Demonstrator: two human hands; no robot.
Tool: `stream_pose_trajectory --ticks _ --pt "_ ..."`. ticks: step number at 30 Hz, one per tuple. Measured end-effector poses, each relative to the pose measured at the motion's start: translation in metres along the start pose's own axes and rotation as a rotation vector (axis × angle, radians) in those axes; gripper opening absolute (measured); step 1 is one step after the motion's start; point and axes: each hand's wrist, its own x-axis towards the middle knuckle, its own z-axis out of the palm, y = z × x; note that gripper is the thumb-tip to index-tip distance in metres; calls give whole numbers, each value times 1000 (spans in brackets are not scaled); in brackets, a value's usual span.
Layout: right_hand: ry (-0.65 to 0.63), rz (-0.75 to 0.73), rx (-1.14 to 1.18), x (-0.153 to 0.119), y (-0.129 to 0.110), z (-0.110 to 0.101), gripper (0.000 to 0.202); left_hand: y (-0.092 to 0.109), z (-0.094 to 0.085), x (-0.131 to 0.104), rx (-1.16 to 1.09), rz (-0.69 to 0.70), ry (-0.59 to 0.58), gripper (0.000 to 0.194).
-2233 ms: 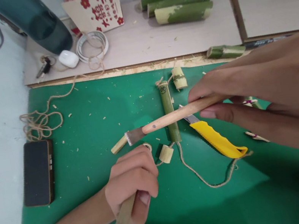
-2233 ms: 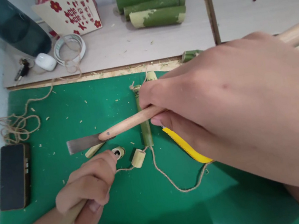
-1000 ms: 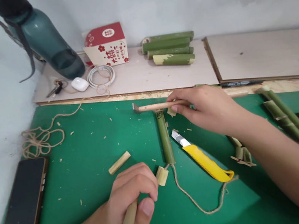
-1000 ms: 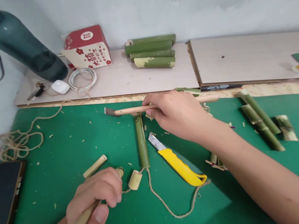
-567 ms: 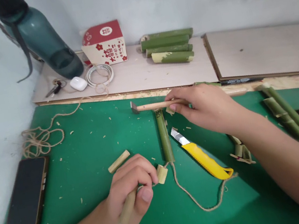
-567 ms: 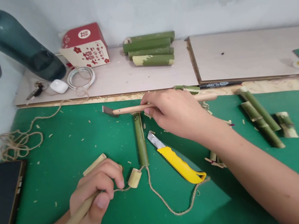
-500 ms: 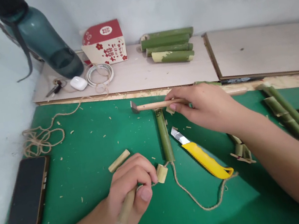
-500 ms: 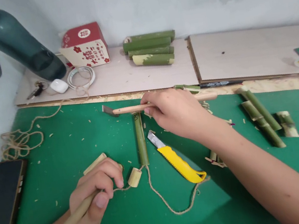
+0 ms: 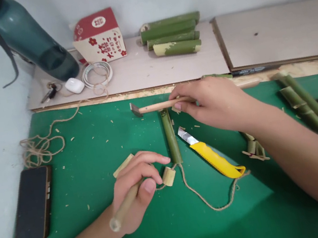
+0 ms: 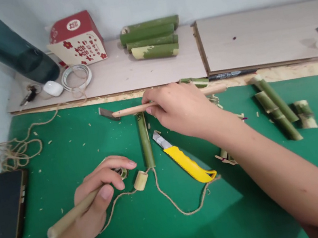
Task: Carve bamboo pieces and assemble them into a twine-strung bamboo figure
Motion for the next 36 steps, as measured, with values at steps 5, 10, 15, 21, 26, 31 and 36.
stream_pose_trajectory --ticks 5,10,15,21,26,31,36 --pt "-13 11 -7 0 -1 -1 26 1 -2 0 5 -52 -39 32" --pt "-16 9 5 0 -2 -1 24 -2 0 -3 -80 -78 -87 37" --pt "-28 8 7 1 -2 0 24 -6 3 -6 -127 -91 -127 33" --pt "-29 -5 5 0 -2 -1 26 -8 6 -6 -102 -22 -107 27" --pt "-22 -16 5 -1 -3 -2 25 -11 6 -10 -89 -21 -63 27" --pt "-1 -12 -7 -1 -3 -2 24 -11 4 -14 -98 -55 -13 25" --pt "6 -10 -5 -1 -2 -1 25 -5 2 -14 -107 -88 26 28"
